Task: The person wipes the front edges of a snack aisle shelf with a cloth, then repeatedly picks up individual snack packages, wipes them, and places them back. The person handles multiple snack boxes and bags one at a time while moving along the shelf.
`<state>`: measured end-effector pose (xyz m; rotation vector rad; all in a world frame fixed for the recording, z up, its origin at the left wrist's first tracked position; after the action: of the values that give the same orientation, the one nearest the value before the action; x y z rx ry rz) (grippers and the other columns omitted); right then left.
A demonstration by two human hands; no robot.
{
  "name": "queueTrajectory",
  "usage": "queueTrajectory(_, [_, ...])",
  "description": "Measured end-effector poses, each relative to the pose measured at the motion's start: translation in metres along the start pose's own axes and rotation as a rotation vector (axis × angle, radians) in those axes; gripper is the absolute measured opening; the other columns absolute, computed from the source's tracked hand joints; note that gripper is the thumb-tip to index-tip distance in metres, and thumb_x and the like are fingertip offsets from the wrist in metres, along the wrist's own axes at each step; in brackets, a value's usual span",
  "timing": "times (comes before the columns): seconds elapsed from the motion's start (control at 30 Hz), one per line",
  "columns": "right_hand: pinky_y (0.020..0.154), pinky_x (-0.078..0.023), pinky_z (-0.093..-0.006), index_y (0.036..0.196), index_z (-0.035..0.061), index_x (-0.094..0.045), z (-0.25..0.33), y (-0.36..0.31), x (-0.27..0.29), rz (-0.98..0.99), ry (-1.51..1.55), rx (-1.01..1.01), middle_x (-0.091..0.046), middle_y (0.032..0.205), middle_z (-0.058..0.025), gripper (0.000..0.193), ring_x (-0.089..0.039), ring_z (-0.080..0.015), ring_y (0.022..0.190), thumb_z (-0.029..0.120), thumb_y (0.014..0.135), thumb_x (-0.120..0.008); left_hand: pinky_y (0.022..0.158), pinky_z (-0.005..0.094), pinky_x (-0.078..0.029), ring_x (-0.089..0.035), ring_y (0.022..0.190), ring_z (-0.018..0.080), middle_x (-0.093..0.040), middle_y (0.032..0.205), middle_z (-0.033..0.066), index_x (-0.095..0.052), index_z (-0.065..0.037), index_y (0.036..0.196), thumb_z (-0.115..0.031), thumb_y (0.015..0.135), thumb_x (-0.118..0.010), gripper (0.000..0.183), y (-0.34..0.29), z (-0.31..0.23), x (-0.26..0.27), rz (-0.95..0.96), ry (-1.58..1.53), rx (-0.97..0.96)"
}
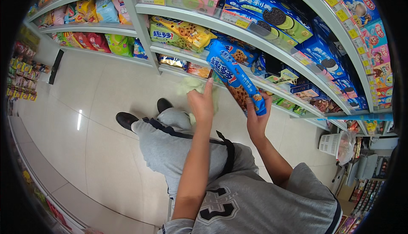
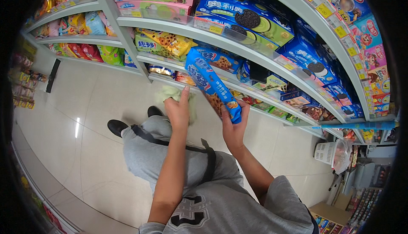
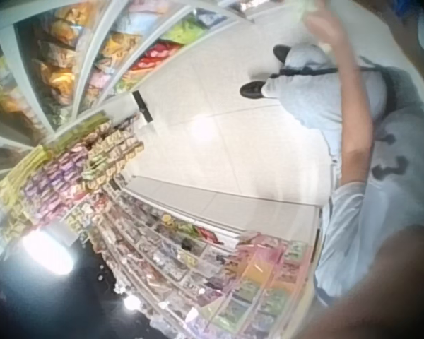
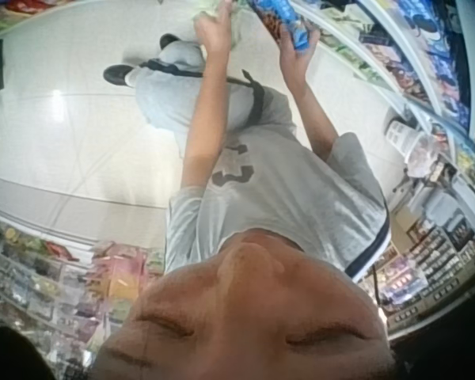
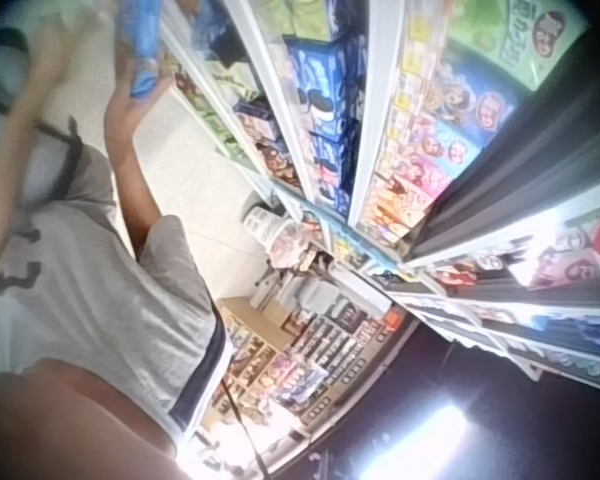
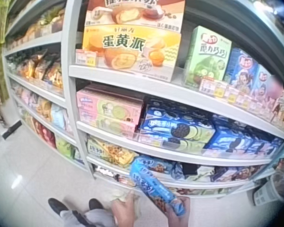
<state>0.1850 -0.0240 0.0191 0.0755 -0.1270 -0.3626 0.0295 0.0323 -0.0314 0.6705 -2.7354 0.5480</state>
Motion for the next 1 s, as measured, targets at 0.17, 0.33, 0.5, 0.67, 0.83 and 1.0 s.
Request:
queueTrajectory(0.17, [0.095,-0.039,-0.0356,0.115,0.0000,-0.039,0.006,0.012,0.009,0.099,-0.372,0.524,-0.048,0.123,-0.0202,0.046,-0.050,-0.0272,0.114,-0.007,0.076,-0.063,0.079,0.0436,-0.043,-0.054,0.086,0.0407,-0.056,0.091,0.0228,-0.056,0.006,0.097,-0.020,0.082,-0.063,0.030,-0.017,-0.003,0.000,0.018,-0.520,-0.358])
queueTrajectory(0.33, [0.092,-0.041,-0.0359,0.114,-0.0012,-0.040,0.009,0.005,0.010,0.093,-0.515,0.518,-0.053,0.117,-0.0205,0.045,-0.053,-0.0285,0.107,-0.008,0.075,-0.060,0.092,0.0479,-0.036,-0.052,0.102,0.0364,-0.056,0.113,0.0168,-0.060,-0.004,0.107,-0.023,0.080,-0.063,0.033,-0.061,-0.027,0.001,0.197,-0.199,-0.981])
queueTrajectory(0.5, [0.076,-0.045,-0.0270,0.110,0.0007,-0.045,0.013,-0.011,0.010,0.154,-0.227,0.128,-0.058,0.100,-0.0105,0.037,-0.055,-0.0146,0.087,-0.008,0.076,-0.056,0.096,0.0524,-0.030,-0.055,0.094,0.0304,-0.057,0.100,0.0106,-0.061,-0.007,0.097,-0.047,0.082,-0.054,0.043,-0.065,-0.047,0.007,0.051,0.077,-1.183])
queueTrajectory(0.67, [0.072,-0.046,-0.0233,0.105,0.0020,-0.049,0.042,-0.013,0.010,0.241,-0.233,0.034,-0.059,0.093,-0.0053,0.033,-0.054,-0.0088,0.082,-0.003,0.077,-0.065,0.093,0.0518,-0.033,-0.053,0.092,0.0301,-0.055,0.091,0.0112,-0.056,-0.005,0.089,-0.046,0.084,-0.052,0.041,-0.039,-0.036,0.009,0.010,-0.176,-1.122])
queueTrajectory(0.83, [0.078,-0.045,-0.0244,0.107,0.0019,-0.050,0.085,0.004,0.039,0.297,-0.327,0.043,-0.059,0.093,-0.0045,0.035,-0.055,-0.0098,0.086,0.009,0.080,-0.069,0.085,0.0371,-0.043,-0.056,0.087,0.0299,-0.058,0.090,0.0110,-0.057,-0.003,0.096,-0.038,0.093,-0.044,0.038,0.007,-0.008,0.005,0.040,-0.407,-0.319])
queueTrajectory(1.0, [0.079,-0.045,-0.0246,0.106,0.0032,-0.053,0.062,0.024,0.060,0.098,-0.133,-0.145,-0.058,0.098,-0.0053,0.031,-0.055,-0.0111,0.084,0.020,0.084,-0.067,0.085,0.0330,-0.044,-0.057,0.093,0.0258,-0.059,0.105,0.0100,-0.055,-0.003,0.115,-0.049,0.096,-0.033,0.054,0.027,0.017,0.001,0.156,-1.156,0.446])
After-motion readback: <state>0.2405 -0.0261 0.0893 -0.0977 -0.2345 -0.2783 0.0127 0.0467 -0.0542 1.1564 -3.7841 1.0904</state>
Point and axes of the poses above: each hand's wrist, its own y-axis towards the middle knuckle, its own x-axis out of the back of the hand, z = x × y, the point moved 2 cm from there along y, towards the middle knuckle
